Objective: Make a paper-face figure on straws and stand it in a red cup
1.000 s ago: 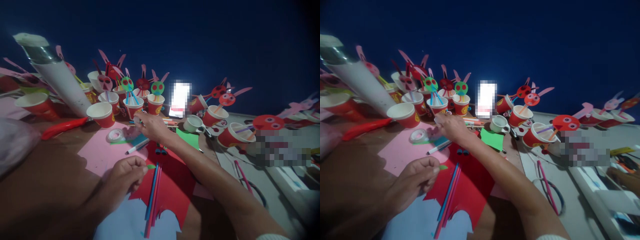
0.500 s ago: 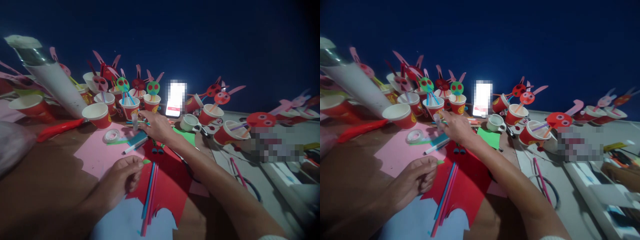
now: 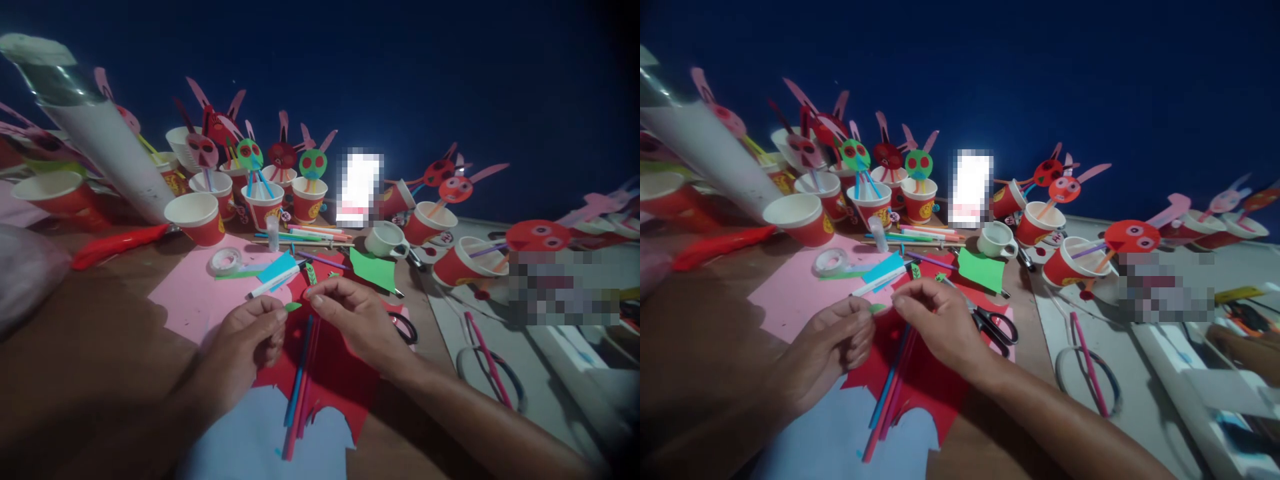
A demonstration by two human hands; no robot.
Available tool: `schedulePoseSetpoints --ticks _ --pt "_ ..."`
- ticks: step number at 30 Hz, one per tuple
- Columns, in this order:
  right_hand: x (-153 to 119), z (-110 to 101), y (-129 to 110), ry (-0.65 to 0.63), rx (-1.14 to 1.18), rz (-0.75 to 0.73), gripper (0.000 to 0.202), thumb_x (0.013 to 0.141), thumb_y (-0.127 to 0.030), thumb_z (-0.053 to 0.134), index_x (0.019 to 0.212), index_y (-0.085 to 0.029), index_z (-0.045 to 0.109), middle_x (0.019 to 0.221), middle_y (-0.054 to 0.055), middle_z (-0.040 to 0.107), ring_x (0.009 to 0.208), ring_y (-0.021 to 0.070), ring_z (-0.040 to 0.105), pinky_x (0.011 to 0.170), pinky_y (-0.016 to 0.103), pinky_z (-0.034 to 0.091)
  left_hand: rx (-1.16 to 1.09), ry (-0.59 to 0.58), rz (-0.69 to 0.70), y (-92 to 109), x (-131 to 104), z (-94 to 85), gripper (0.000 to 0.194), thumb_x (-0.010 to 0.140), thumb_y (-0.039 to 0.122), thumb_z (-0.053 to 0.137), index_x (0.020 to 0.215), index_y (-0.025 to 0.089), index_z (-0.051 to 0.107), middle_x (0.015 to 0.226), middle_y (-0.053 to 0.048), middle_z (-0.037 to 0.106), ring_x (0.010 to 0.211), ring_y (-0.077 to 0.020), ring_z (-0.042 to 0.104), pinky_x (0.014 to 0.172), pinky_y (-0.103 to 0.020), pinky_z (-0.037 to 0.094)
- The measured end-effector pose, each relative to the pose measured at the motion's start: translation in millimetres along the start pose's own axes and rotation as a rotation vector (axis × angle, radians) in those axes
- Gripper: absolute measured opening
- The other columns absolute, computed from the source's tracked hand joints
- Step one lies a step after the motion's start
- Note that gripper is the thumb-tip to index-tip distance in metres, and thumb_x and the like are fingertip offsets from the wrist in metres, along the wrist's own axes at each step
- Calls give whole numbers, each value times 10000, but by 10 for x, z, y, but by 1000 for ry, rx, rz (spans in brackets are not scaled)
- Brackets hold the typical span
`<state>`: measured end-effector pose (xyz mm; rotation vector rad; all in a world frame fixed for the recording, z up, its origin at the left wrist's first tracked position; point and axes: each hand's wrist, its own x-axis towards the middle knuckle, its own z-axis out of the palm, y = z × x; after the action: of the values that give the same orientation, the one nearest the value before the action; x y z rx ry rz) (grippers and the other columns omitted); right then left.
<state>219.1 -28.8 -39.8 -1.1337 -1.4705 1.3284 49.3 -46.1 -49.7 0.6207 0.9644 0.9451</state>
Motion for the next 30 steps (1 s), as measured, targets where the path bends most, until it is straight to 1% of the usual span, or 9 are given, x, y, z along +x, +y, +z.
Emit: schedulePoseSetpoints --ticks 3,5,12,16,19,23,26,28,30 --pt "-38 -79 -18 -6 -99 -34 104 831 -257 583 834 -176 648 787 3 647 734 119 583 694 249 470 50 4 -8 -17 -4 -2 202 741 264 658 651 165 507 472 77 454 403 -38 349 382 -151 260" --pt "-78 -102 -9 -28 -91 -12 103 832 -253 579 824 -174 645 769 -2 638 718 113 573 679 241 462 70 -6 -8 -30 -9 2 196 750 270 655 662 167 514 474 76 458 408 -39 350 385 -151 261" --pt "-173 -3 98 -45 169 174 106 770 -267 646 779 -164 621 722 -27 601 655 85 545 649 216 442 78 -20 -12 -87 -11 29 229 747 300 678 670 168 507 467 82 453 401 -31 336 387 -148 250" --pt "-171 69 112 -12 290 223 158 716 -283 694 751 -157 605 674 -35 568 612 81 508 595 209 416 81 -3 -63 -121 -9 55 232 733 316 688 693 175 508 463 90 442 393 -31 340 383 -148 242" --pt "-172 100 109 -9 333 231 182 711 -304 704 756 -155 611 669 -32 559 615 83 495 594 212 404 90 15 -92 -135 -19 81 245 718 322 696 694 177 500 448 98 434 379 -28 340 378 -146 237" --pt "-171 99 104 -3 316 226 181 733 -317 693 751 -157 611 681 -24 565 628 90 492 608 221 407 115 13 -99 -143 -41 86 243 726 335 684 711 178 500 456 98 446 373 -26 342 369 -141 236" --pt "-159 59 92 -19 284 216 159 752 -296 676 740 -159 596 681 -31 551 629 84 481 614 216 398 152 -4 -108 -143 -47 54 225 739 353 672 793 187 529 483 93 468 385 -32 364 371 -139 251" --pt "-152 18 77 -71 233 214 140 768 -274 660 740 -158 586 685 -37 544 627 77 472 613 208 387 188 -11 -88 -136 -42 16 214 754 343 656 865 199 544 518 85 495 408 -43 396 384 -147 278" --pt "-152 -24 56 -157 152 214 130 781 -263 647 745 -156 583 689 -38 546 620 72 462 596 198 376 235 -22 -49 -121 -34 -26 182 774 328 632 878 203 551 540 73 517 432 -55 418 405 -162 301"
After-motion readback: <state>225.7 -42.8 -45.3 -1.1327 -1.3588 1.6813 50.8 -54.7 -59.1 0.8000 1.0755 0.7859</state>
